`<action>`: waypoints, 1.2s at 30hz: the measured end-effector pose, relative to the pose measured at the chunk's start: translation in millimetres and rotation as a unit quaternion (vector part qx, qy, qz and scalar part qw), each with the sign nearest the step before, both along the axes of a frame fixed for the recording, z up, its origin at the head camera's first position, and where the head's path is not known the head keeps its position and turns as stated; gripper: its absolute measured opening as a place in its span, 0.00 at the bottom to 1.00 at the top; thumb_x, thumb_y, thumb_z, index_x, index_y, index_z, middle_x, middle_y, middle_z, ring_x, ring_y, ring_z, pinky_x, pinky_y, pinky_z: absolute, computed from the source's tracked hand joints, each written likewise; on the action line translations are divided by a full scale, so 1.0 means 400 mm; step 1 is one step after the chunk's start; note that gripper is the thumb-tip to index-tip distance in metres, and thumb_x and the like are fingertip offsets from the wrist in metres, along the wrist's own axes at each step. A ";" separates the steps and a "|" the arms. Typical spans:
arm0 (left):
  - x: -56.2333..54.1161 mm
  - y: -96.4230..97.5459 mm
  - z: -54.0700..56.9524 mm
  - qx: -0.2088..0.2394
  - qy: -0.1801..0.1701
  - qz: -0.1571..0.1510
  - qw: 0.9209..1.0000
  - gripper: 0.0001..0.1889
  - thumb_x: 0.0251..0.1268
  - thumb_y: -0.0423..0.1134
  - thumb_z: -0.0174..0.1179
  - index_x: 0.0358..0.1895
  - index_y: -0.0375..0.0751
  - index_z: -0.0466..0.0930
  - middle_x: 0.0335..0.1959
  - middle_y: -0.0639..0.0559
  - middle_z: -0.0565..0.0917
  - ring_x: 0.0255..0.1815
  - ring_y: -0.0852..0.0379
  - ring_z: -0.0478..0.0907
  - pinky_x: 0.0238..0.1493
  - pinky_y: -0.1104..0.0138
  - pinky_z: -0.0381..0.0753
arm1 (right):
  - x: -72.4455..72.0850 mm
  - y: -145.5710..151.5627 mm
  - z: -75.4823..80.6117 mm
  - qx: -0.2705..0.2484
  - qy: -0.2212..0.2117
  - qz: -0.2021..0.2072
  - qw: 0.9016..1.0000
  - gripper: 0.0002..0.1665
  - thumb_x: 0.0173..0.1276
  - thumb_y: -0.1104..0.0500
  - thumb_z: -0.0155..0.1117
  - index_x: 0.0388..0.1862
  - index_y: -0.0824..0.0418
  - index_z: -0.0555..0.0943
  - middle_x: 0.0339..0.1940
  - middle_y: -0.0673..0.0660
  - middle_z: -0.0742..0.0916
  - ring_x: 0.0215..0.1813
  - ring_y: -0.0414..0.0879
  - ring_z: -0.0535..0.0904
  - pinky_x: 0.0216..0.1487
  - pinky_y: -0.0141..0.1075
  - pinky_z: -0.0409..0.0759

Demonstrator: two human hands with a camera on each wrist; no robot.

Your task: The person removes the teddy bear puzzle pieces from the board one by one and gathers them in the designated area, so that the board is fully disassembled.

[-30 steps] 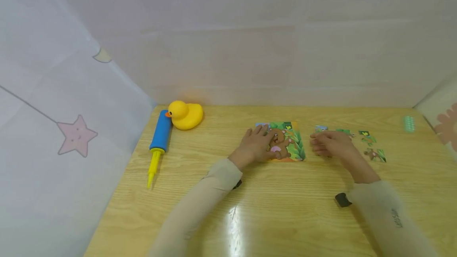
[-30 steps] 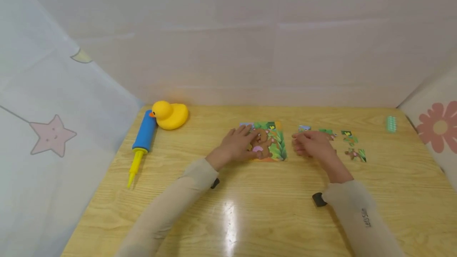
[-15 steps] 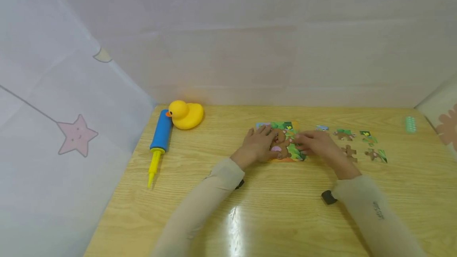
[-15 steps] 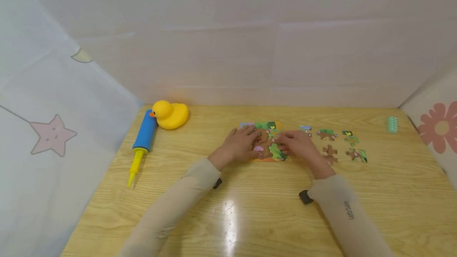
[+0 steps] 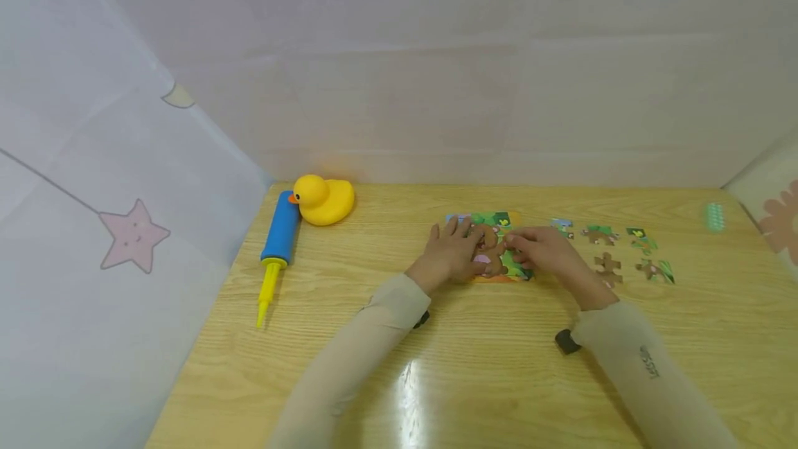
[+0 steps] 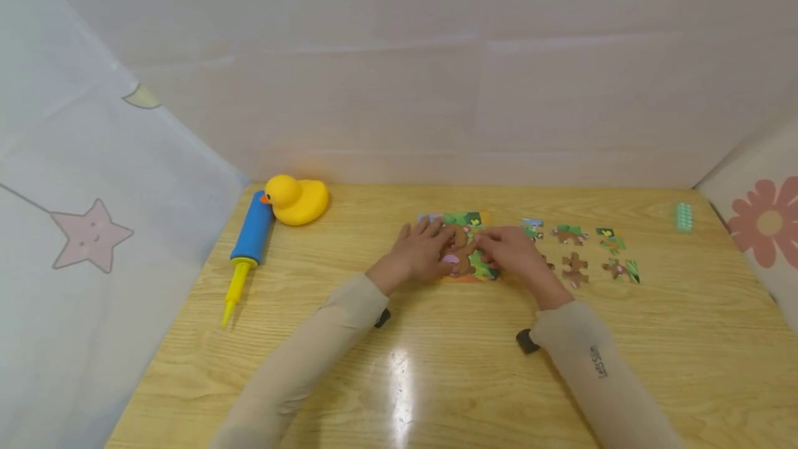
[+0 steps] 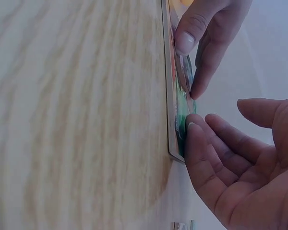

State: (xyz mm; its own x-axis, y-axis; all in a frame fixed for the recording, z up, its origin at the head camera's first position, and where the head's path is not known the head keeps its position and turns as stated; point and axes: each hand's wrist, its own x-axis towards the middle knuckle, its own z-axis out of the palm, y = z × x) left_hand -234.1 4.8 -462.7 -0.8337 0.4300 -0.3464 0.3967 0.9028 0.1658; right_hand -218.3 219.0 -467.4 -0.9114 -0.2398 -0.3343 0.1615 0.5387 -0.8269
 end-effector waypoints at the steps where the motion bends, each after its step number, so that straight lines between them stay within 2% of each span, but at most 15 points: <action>1: -0.002 0.001 -0.001 0.000 -0.008 0.003 1.000 0.38 0.74 0.65 0.51 0.82 0.63 0.50 0.86 0.52 0.42 0.87 0.47 0.36 0.83 0.42 0.42 | -0.001 -0.001 0.002 0.001 0.001 0.004 1.000 0.32 0.82 0.45 0.51 0.72 0.66 0.73 0.60 0.68 0.85 0.54 0.52 0.85 0.52 0.39 0.87; 5: -0.007 0.000 -0.004 -0.001 -0.028 0.002 1.000 0.40 0.73 0.66 0.51 0.83 0.62 0.47 0.86 0.53 0.40 0.87 0.50 0.35 0.84 0.45 0.43 | -0.007 -0.006 0.009 0.011 0.006 0.020 1.000 0.30 0.82 0.47 0.50 0.71 0.67 0.74 0.56 0.67 0.85 0.52 0.51 0.84 0.51 0.39 0.87; 11: 0.001 -0.011 0.001 0.007 -0.004 -0.011 1.000 0.39 0.74 0.66 0.51 0.82 0.59 0.50 0.86 0.51 0.44 0.86 0.51 0.41 0.83 0.48 0.51 | -0.014 -0.019 0.019 0.016 0.019 0.037 0.999 0.29 0.83 0.49 0.49 0.68 0.70 0.75 0.56 0.68 0.84 0.54 0.55 0.83 0.53 0.43 0.87; 17: 0.010 -0.013 0.004 0.002 -0.001 -0.018 1.000 0.40 0.74 0.67 0.49 0.83 0.58 0.50 0.86 0.50 0.44 0.86 0.50 0.41 0.82 0.47 0.52 | -0.015 -0.020 0.020 0.021 0.020 0.046 0.999 0.27 0.85 0.51 0.45 0.68 0.69 0.75 0.58 0.68 0.84 0.54 0.55 0.82 0.52 0.43 0.85; 19: 0.011 -0.013 0.004 0.002 -0.001 -0.020 1.000 0.40 0.74 0.66 0.48 0.83 0.58 0.49 0.86 0.50 0.43 0.86 0.50 0.40 0.82 0.46 0.52 | -0.015 -0.019 0.019 0.031 0.025 0.049 0.998 0.27 0.85 0.50 0.45 0.68 0.67 0.77 0.59 0.67 0.84 0.54 0.56 0.81 0.53 0.45 0.84; 23: 0.011 -0.011 0.004 0.000 0.001 -0.019 1.000 0.39 0.74 0.67 0.47 0.83 0.59 0.49 0.86 0.51 0.43 0.86 0.51 0.40 0.82 0.46 0.52 | -0.016 -0.017 0.018 0.062 0.048 0.054 0.995 0.27 0.84 0.49 0.45 0.67 0.65 0.79 0.62 0.67 0.84 0.62 0.63 0.79 0.61 0.55 0.79; 26: 0.009 -0.011 0.003 -0.005 0.002 -0.015 1.000 0.40 0.73 0.68 0.47 0.82 0.61 0.49 0.86 0.53 0.43 0.86 0.52 0.40 0.83 0.48 0.51 | -0.016 -0.020 0.023 0.081 0.067 0.067 0.992 0.27 0.84 0.50 0.45 0.66 0.67 0.78 0.63 0.69 0.83 0.66 0.65 0.77 0.63 0.59 0.77; 31: 0.009 -0.012 0.001 -0.006 0.003 -0.014 1.000 0.39 0.74 0.68 0.47 0.82 0.62 0.50 0.86 0.53 0.43 0.86 0.52 0.40 0.83 0.48 0.51 | -0.016 -0.026 0.034 0.108 0.092 0.083 0.986 0.27 0.84 0.51 0.45 0.66 0.69 0.77 0.56 0.68 0.86 0.59 0.62 0.82 0.58 0.57 0.81; 36: 0.013 -0.012 0.004 -0.008 0.004 -0.020 1.000 0.41 0.74 0.68 0.47 0.83 0.58 0.49 0.86 0.52 0.43 0.86 0.51 0.40 0.82 0.47 0.52 | -0.016 -0.024 0.037 0.141 0.100 0.079 0.982 0.26 0.84 0.49 0.45 0.61 0.66 0.81 0.49 0.63 0.88 0.49 0.54 0.83 0.50 0.48 0.81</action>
